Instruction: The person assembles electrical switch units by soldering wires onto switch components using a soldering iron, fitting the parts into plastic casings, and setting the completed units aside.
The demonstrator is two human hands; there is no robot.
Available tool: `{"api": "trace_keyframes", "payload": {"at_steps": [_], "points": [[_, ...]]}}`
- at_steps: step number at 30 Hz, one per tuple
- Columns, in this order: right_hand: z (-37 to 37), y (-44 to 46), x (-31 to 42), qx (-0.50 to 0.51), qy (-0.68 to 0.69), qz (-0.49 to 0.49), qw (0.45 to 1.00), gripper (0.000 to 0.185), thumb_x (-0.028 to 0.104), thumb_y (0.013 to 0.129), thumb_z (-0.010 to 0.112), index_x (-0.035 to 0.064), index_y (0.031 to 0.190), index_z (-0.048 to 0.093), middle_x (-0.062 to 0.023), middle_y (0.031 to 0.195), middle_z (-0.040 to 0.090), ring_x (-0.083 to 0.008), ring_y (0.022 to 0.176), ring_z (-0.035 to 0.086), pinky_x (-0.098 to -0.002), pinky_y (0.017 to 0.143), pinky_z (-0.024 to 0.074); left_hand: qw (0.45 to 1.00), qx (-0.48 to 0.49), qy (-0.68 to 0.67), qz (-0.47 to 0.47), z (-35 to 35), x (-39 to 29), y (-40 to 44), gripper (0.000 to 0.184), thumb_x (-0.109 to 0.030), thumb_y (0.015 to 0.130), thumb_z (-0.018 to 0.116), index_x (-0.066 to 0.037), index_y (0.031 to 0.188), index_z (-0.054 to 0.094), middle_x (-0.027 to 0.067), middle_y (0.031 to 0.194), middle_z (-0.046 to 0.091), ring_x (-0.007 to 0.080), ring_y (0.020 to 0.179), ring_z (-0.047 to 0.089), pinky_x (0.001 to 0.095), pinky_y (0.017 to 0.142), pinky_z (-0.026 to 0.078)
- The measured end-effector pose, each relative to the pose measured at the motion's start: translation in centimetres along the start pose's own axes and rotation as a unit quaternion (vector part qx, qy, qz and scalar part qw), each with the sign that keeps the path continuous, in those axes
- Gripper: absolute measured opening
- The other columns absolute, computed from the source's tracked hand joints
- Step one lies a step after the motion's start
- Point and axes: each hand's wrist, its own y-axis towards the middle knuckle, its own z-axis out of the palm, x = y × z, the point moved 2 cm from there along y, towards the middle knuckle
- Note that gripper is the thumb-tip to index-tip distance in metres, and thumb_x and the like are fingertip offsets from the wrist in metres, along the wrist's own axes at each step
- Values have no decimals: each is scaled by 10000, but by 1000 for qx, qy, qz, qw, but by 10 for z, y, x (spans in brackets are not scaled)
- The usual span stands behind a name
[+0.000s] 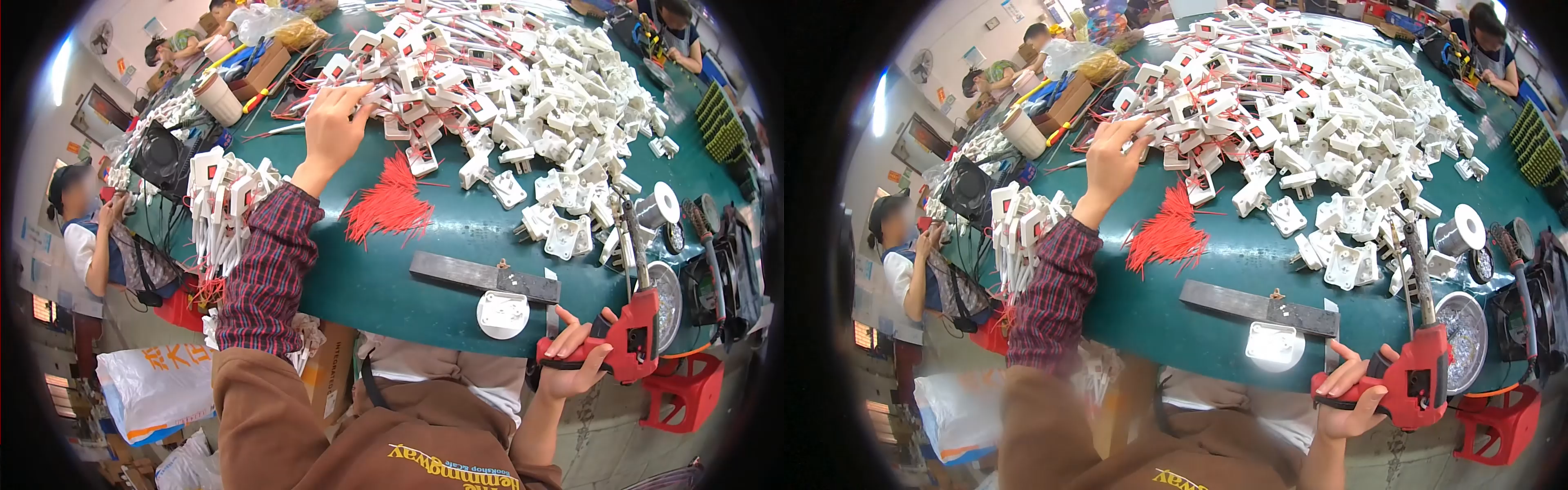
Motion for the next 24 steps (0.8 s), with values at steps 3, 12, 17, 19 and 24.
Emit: {"api": "trace_keyframes", "payload": {"at_steps": [3, 12, 17, 19, 24], "points": [[0, -1, 0, 3, 4, 3, 1000, 521, 400, 1003, 336, -43, 1278, 342, -3, 506, 381, -106, 395, 395, -478, 869, 450, 1000, 11, -8, 12, 2, -4, -4, 272, -95, 742, 714, -85, 1006, 650, 72, 937, 643, 256, 901, 581, 377, 784, 437], [-2, -1, -2, 0, 9, 2, 1000, 515, 397, 1002, 341, -38, 1277, 342, 1, 506, 383, -109, 396, 390, -467, 852, 445, 996, 77, 37, 26, 1, -3, -15, 201, -63, 792, 655, -69, 991, 633, 93, 866, 619, 279, 805, 601, 370, 692, 461], [-2, -2, -2, -8, -3, 3, 1000, 518, 399, 1000, 345, -42, 1274, 343, 1, 506, 386, -107, 400, 403, -455, 830, 454, 999, 29, -17, -34, -8, 2, -15, 212, -26, 793, 638, -51, 1004, 645, 107, 831, 620, 265, 714, 612, 361, 627, 483], [-4, -2, -2, -10, -5, 2, 1000, 520, 397, 1000, 346, -43, 1274, 342, 1, 507, 388, -108, 401, 406, -452, 826, 456, 997, 5, -43, -59, -16, -7, -10, 229, -12, 790, 639, -46, 1017, 652, 102, 814, 629, 240, 691, 622, 343, 625, 490], [-1, -2, -2, -5, -3, 5, 1000, 521, 394, 999, 347, -47, 1277, 339, -1, 511, 394, -109, 404, 409, -446, 825, 455, 893, -123, -331, -280, -59, -20, 6, 166, -6, 867, 634, 36, 1026, 653, 50, 880, 675, 107, 762, 637, 219, 698, 499]]}}
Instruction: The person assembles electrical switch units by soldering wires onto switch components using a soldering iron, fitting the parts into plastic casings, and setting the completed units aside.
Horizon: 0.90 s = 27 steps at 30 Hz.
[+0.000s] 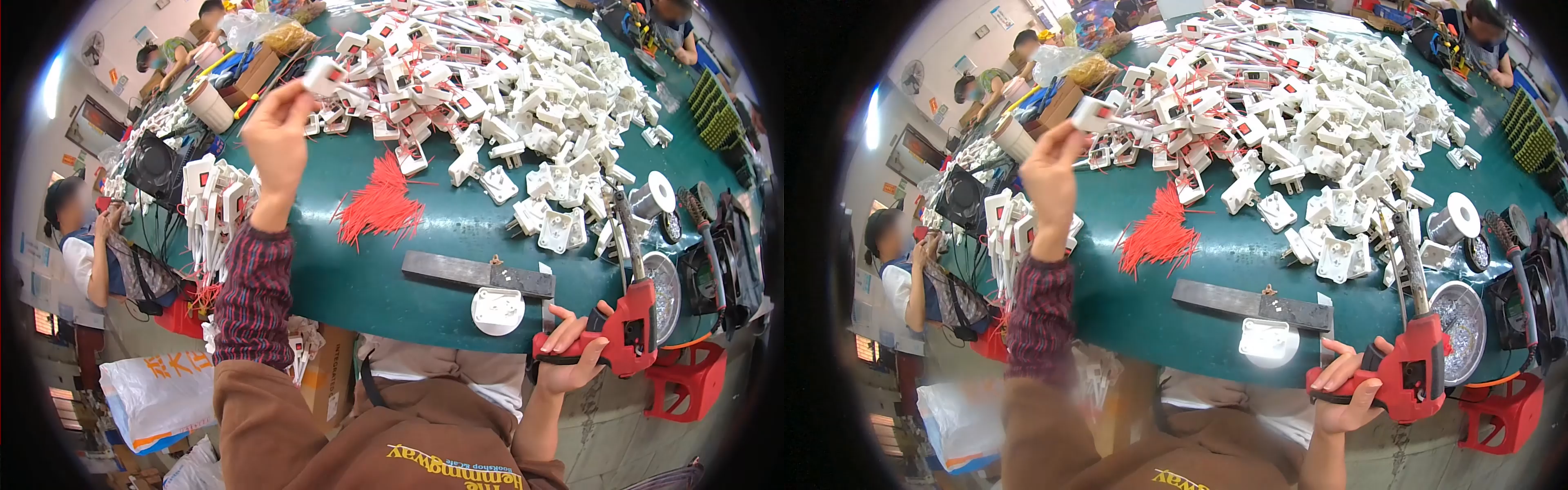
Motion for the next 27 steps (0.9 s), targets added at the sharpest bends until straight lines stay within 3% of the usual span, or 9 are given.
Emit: {"api": "trace_keyframes", "payload": {"at_steps": [4, 7, 9, 11, 13, 15, 21, 25, 27], "points": [[-1, -1, 0, 8, 11, -2, 1000, 512, 387, 1003, 341, -46, 1277, 340, -1, 515, 396, -110, 408, 409, -444, 828, 452, 977, -156, -29, 144, -31, -65, -9, 143, 4, 889, 602, 29, 1025, 638, 88, 979, 663, 138, 890, 628, 236, 809, 502], [-1, 0, -1, 8, 15, 0, 1000, 506, 380, 1004, 343, -46, 1277, 339, -1, 513, 392, -110, 410, 406, -440, 825, 452, 943, -236, 25, 232, -41, -110, -31, 101, 41, 899, 557, 55, 978, 619, 172, 973, 654, 186, 870, 643, 281, 786, 530], [0, 0, 0, 6, 14, -3, 1000, 511, 383, 1003, 346, -48, 1277, 337, -2, 512, 391, -109, 406, 401, -435, 823, 453, 951, -185, 91, 229, -43, -119, -53, 98, 55, 864, 588, 61, 958, 612, 159, 943, 654, 187, 841, 635, 290, 754, 525], [-2, 0, 0, 15, 14, -3, 1000, 494, 371, 1006, 342, -39, 1282, 338, -1, 523, 394, -109, 416, 404, -428, 819, 453, 970, 16, 150, 193, -38, -117, -81, 137, 86, 797, 629, 39, 925, 618, 132, 876, 653, 185, 796, 629, 296, 713, 511], [-3, -1, 0, 28, 39, 7, 999, 466, 355, 1011, 333, -19, 1289, 342, 4, 536, 389, -108, 429, 408, -424, 818, 452, 945, 151, 202, 210, -20, -114, -108, 177, 102, 736, 665, 16, 887, 630, 116, 816, 637, 207, 729, 628, 296, 653, 501], [-5, -1, -1, 29, 50, 19, 998, 434, 332, 1013, 330, 2, 1295, 346, 12, 541, 377, -107, 432, 402, -414, 803, 449, 955, 206, 148, 151, -4, -98, -139, 182, 106, 728, 678, -3, 871, 647, 117, 796, 629, 240, 675, 621, 301, 601, 497], [0, 2, 3, 24, 24, 19, 999, 422, 317, 1004, 368, -17, 1262, 362, 6, 536, 391, -106, 417, 397, -410, 747, 463, 970, 214, 70, 86, 30, -70, -185, 203, 84, 733, 689, 8, 914, 639, 124, 805, 619, 256, 722, 621, 322, 626, 504], [0, 2, 4, 21, 24, 25, 999, 425, 320, 1002, 370, -23, 1255, 368, 5, 533, 387, -104, 413, 395, -407, 736, 465, 986, 155, -7, -67, 36, -70, -188, 315, 54, 733, 704, 4, 1030, 611, 108, 851, 618, 234, 746, 617, 335, 682, 501], [0, 3, 3, 15, 13, 19, 1000, 427, 319, 1000, 371, -25, 1253, 369, 7, 530, 383, -102, 410, 393, -404, 732, 464, 980, 189, 30, -59, 31, -67, -187, 260, 48, 746, 699, 1, 993, 637, 104, 867, 619, 213, 740, 615, 322, 673, 502]]}}
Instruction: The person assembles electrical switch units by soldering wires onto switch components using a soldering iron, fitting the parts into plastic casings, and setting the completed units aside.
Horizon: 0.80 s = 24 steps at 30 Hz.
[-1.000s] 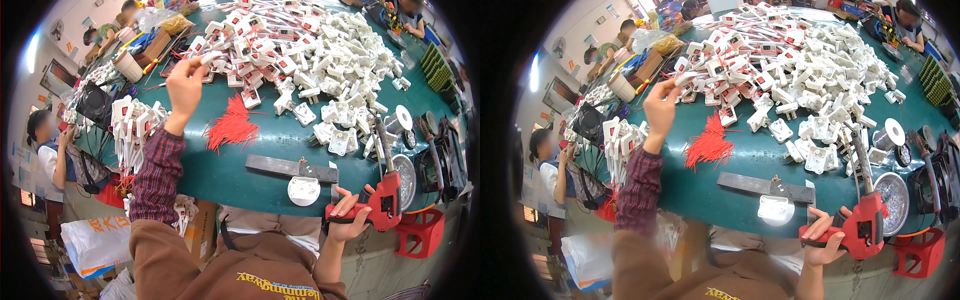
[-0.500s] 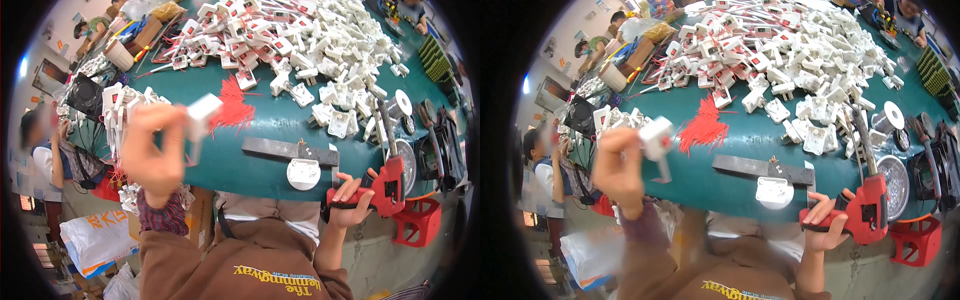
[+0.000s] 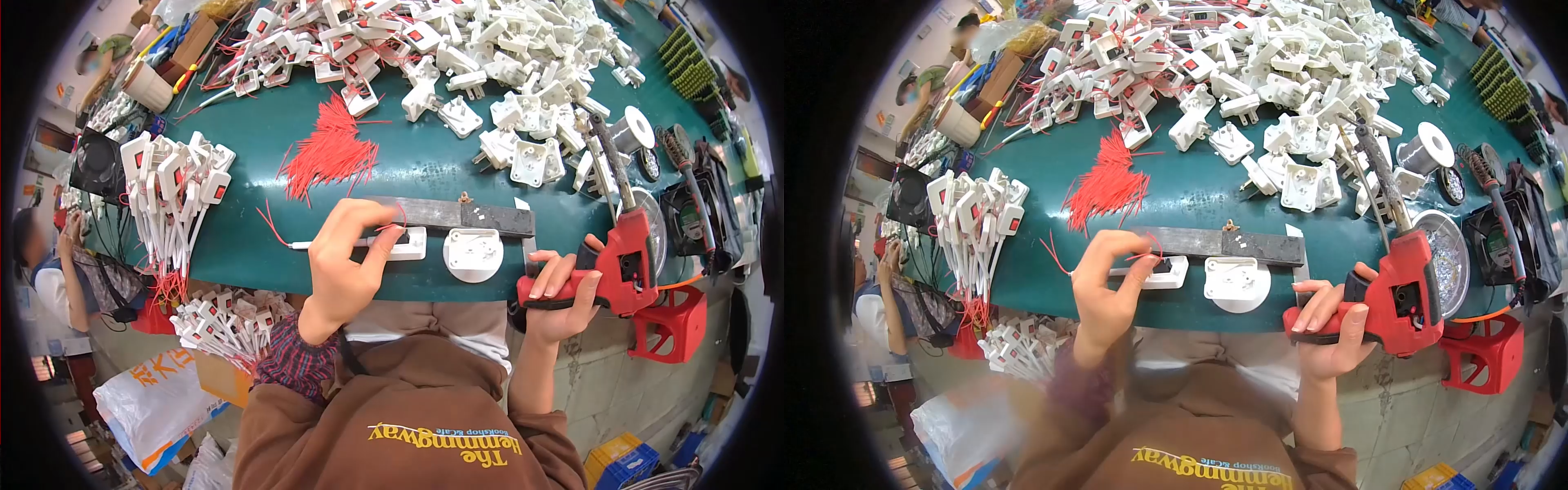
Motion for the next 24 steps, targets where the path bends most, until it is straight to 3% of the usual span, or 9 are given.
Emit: {"api": "trace_keyframes", "payload": {"at_steps": [2, 6, 13, 15, 18, 21, 24], "points": [[0, 0, -1, 0, -1, 0, 1000, 428, 318, 1001, 369, -26, 1255, 368, 7, 531, 385, -101, 411, 394, -403, 732, 464, 997, 41, 32, 51, -1, -1, -2, 189, 43, 755, 696, -3, 934, 661, 108, 865, 622, 202, 733, 617, 299, 649, 502], [-1, -1, -2, 5, 3, -6, 1000, 431, 318, 1001, 368, -27, 1259, 365, 6, 534, 389, -102, 416, 399, -398, 732, 464, 998, 41, 26, 34, 3, -3, 3, 78, 10, 790, 669, 5, 867, 666, 100, 868, 635, 197, 733, 623, 286, 601, 492], [-2, -2, -2, 25, -7, -7, 1000, 440, 324, 1002, 368, -35, 1257, 359, -3, 539, 411, -113, 416, 411, -406, 725, 474, 995, 42, 92, -6, 18, -9, 5, 92, -1, 773, 674, 11, 865, 670, 86, 856, 638, 229, 760, 588, 321, 626, 483], [-2, -1, -1, 27, -10, -4, 1000, 440, 323, 1001, 372, -35, 1256, 357, -4, 539, 412, -114, 414, 412, -408, 723, 475, 980, 4, 196, 27, 23, -10, 4, 63, -17, 767, 695, 11, 823, 689, 80, 868, 659, 215, 800, 585, 307, 664, 477], [-2, -2, 0, 32, -11, 1, 999, 443, 324, 998, 383, -36, 1255, 355, -5, 537, 414, -116, 412, 415, -410, 720, 476, 977, -31, 210, 27, 24, -12, 4, 67, -36, 734, 726, -8, 786, 694, 63, 866, 658, 217, 812, 566, 324, 660, 468], [-2, -2, 0, 39, -9, 3, 999, 449, 324, 994, 395, -38, 1256, 352, -7, 533, 415, -118, 411, 418, -411, 718, 477, 982, 8, 187, 18, 22, -13, 4, 67, -70, 716, 723, -24, 750, 689, 59, 862, 633, 246, 809, 552, 358, 725, 444], [-2, -2, -2, 39, -6, 3, 999, 457, 325, 990, 403, -42, 1257, 352, -11, 529, 417, -121, 408, 423, -411, 711, 481, 978, 20, 205, 27, 23, -11, 5, 84, -70, 704, 724, -29, 767, 685, 51, 866, 632, 246, 816, 552, 358, 715, 446]]}}
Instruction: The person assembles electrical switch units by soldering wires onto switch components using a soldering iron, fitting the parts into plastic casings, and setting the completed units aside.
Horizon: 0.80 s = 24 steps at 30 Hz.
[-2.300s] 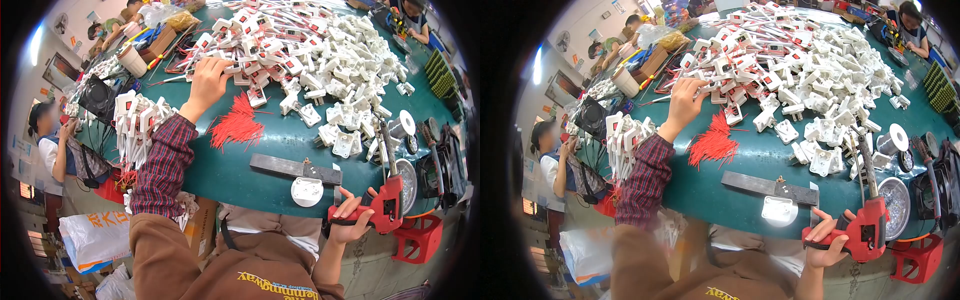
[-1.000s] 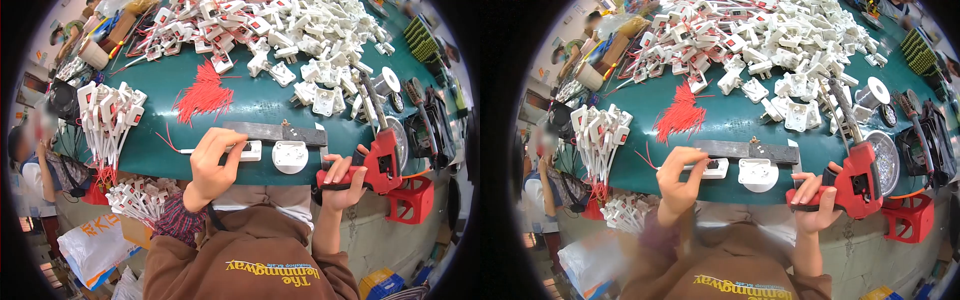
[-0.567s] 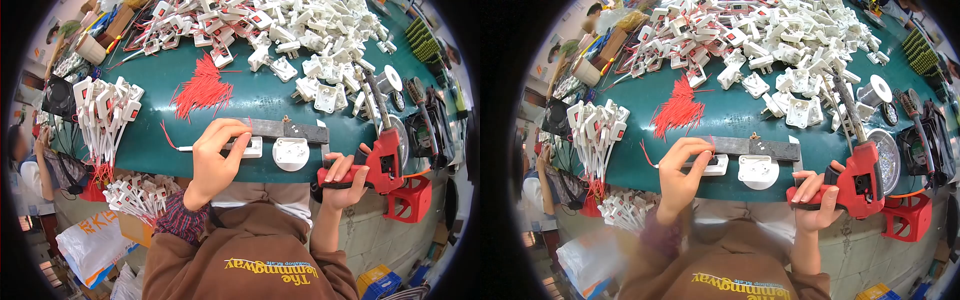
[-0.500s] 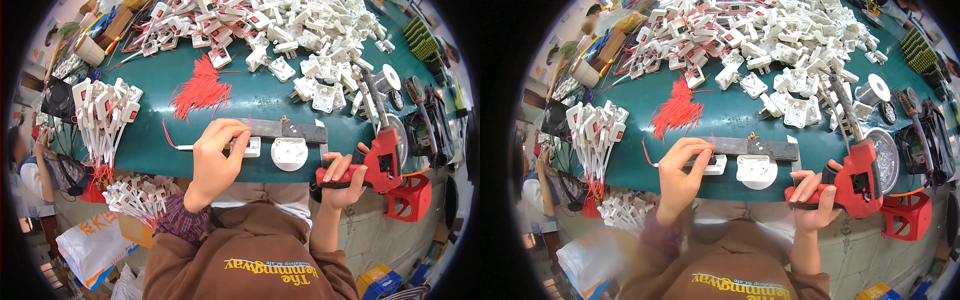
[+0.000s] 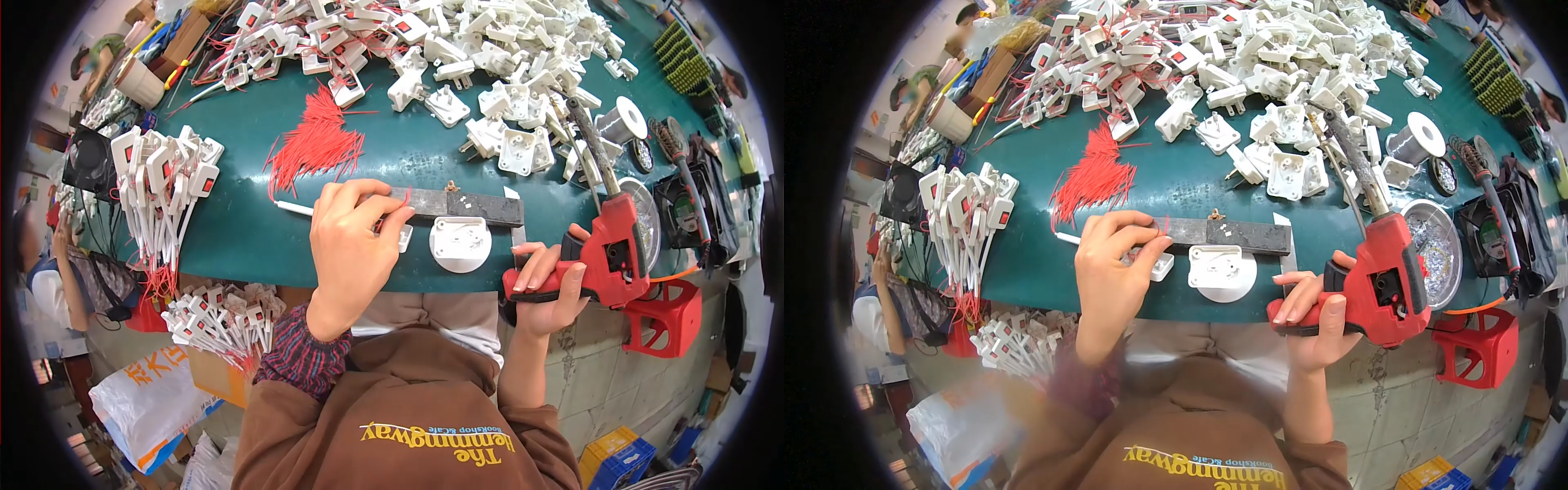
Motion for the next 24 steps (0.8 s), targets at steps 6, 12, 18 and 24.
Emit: {"api": "trace_keyframes", "payload": {"at_steps": [6, 12, 18, 24], "points": [[0, 2, 0, -1, -2, -8, 1000, 483, 340, 984, 409, -56, 1256, 360, -22, 524, 423, -131, 401, 433, -407, 680, 495, 992, -53, -109, 23, -2, 4, -9, 109, -1, 775, 684, -15, 875, 643, 88, 857, 661, 260, 798, 622, 368, 796, 490], [-2, 1, 2, -6, -7, 4, 1000, 519, 387, 981, 410, -47, 1261, 363, -22, 527, 426, -132, 403, 438, -404, 674, 498, 925, -94, -351, -113, -26, 8, -26, 57, 40, 819, 644, 46, 875, 630, 106, 769, 651, 158, 668, 638, 247, 603, 496], [-12, -23, 29, 10, -9, 98, 995, 742, 593, 891, 476, -31, 1274, 357, -1, 523, 433, -111, 393, 432, -316, 484, 506, 953, 147, -262, -33, -18, -31, -7, 71, 24, 758, 703, -4, 811, 665, 121, 1057, 600, 85, 553, 572, 228, 490, 449], [-67, -25, 80, 196, -61, 177, 962, 857, 622, 828, 546, -16, 1343, 298, -10, 561, 503, -145, 458, 516, -349, 576, 533, 930, 202, -290, -102, 13, -26, 3, 106, -27, 766, 679, 7, 731, 586, 126, 1074, 587, 146, 520, 590, 281, 485, 456]]}}
